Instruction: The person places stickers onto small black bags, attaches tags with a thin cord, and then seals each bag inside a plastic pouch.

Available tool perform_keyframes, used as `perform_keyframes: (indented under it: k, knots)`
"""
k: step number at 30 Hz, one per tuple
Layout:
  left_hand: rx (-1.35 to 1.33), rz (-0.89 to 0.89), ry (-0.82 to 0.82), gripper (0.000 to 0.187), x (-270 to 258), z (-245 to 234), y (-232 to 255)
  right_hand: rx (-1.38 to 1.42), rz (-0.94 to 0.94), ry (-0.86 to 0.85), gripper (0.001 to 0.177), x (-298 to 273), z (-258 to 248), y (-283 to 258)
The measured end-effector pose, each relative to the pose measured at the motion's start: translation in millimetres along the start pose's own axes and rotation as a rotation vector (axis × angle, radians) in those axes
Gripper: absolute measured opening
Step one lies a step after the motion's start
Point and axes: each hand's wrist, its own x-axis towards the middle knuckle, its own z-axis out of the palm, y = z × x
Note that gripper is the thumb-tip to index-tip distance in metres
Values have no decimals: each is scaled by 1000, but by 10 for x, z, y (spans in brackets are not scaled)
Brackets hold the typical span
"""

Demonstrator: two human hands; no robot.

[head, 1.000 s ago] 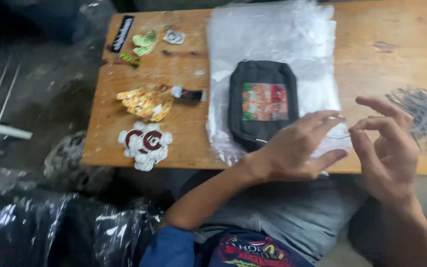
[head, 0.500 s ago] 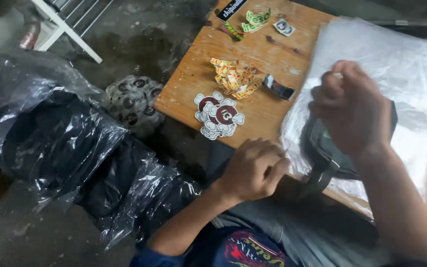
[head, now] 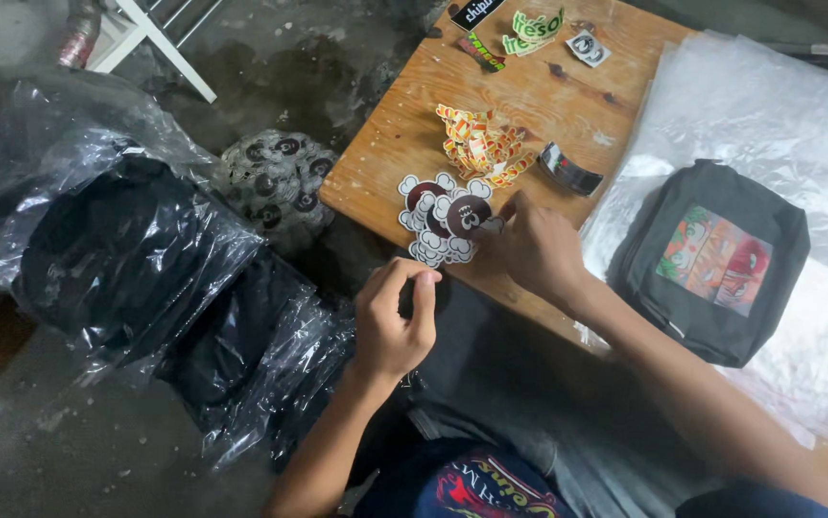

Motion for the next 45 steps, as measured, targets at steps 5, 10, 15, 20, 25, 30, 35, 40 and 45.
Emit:
perform_keyframes:
  k: [5,10,15,20,25,30,35,40,45]
  knots:
    - [-45,52,97,11,313,138,247,396,-101,67,21,-61,-322,226]
    - [-363,-130,-353,53,641,557,501,525,-17,-109,16,-711,-1356,145]
    - [-577,-222,-731,26,911,1470,664,541,152,51,18,-1053,-1773,767]
    - [-656,-237,-871,12,1084,2392,838,444,226,305,26,-1234,-2005,1532]
    - [-781,-318,-720,12,1053,3139,591,277,380,383,28,-1066,-1964,2132]
    - [-759,-302,-701,5,1013,3105,598,359,219,447,29,-979,-1758,2182]
    - [-713,-277,-675,8,996,3046,583,490,142,501,17,-948,-1562,2126]
    - [-660,-129,-624,13,929,3052,631,288,0,702,8,-938,-1205,2230]
    - [-618,-59,-586,13,842,3097,602,342,-23,752,7,-912,-1164,2203]
